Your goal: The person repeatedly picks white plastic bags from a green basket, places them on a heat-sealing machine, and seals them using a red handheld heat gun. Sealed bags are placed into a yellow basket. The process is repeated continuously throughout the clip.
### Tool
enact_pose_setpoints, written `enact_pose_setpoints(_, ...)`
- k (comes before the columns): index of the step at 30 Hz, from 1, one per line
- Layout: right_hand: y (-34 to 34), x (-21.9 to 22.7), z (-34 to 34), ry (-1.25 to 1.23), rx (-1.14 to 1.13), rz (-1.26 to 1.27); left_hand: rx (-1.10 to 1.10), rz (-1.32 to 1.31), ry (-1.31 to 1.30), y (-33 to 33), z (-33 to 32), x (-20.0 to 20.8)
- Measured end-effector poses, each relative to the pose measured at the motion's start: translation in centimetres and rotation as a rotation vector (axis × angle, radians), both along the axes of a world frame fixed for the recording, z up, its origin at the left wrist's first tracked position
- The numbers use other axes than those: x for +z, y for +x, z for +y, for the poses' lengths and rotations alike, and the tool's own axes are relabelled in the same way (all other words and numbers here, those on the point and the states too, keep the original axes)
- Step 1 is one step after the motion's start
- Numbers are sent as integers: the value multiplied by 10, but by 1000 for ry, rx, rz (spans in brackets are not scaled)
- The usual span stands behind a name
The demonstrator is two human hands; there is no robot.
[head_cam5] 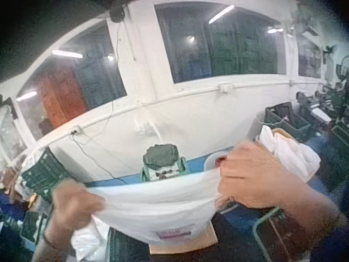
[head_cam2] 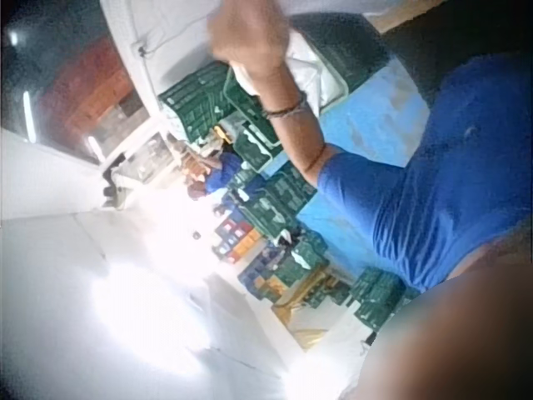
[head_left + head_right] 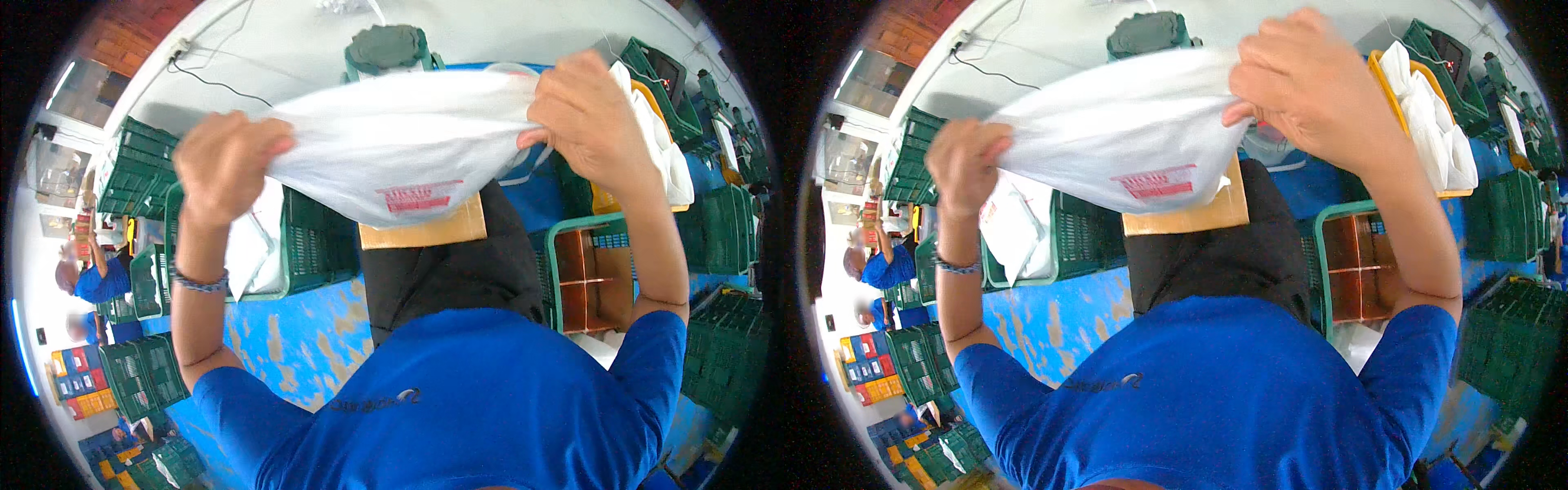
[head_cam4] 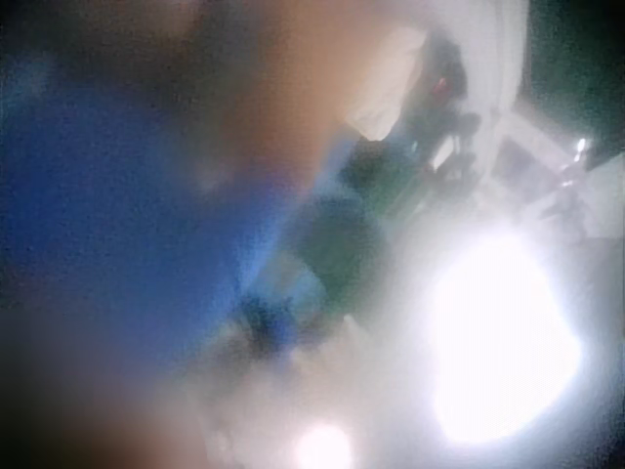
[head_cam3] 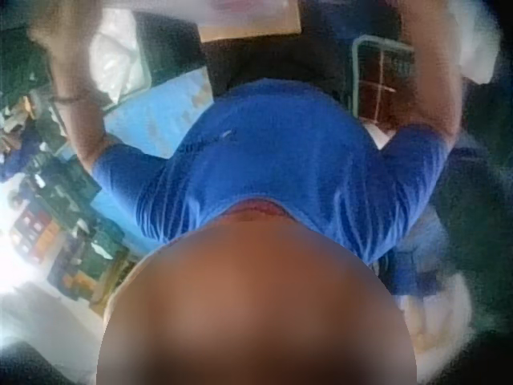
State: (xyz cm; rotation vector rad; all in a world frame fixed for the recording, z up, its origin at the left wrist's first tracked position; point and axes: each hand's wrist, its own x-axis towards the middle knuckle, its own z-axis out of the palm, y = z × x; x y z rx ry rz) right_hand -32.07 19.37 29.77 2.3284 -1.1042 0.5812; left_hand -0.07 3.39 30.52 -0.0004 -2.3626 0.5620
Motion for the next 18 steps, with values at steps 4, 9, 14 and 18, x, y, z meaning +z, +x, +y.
enact_pose_setpoints(4, 2, 5, -10, 18, -117, -26, 82, 16, 121, 4, -1, -5)
enact_pose_setpoints(9, 0, -42, -35, 97, -83, -167, 235, -95, 362, 5, 0, -52)
enact_pose_setpoints(14, 0, -65, -42, 104, -104, -605, 257, 294, 923, 2, -21, -81)
enact_pose_setpoints(18, 17, -90, -53, 230, 35, -1234, -122, 776, 1469, -8, -20, -111)
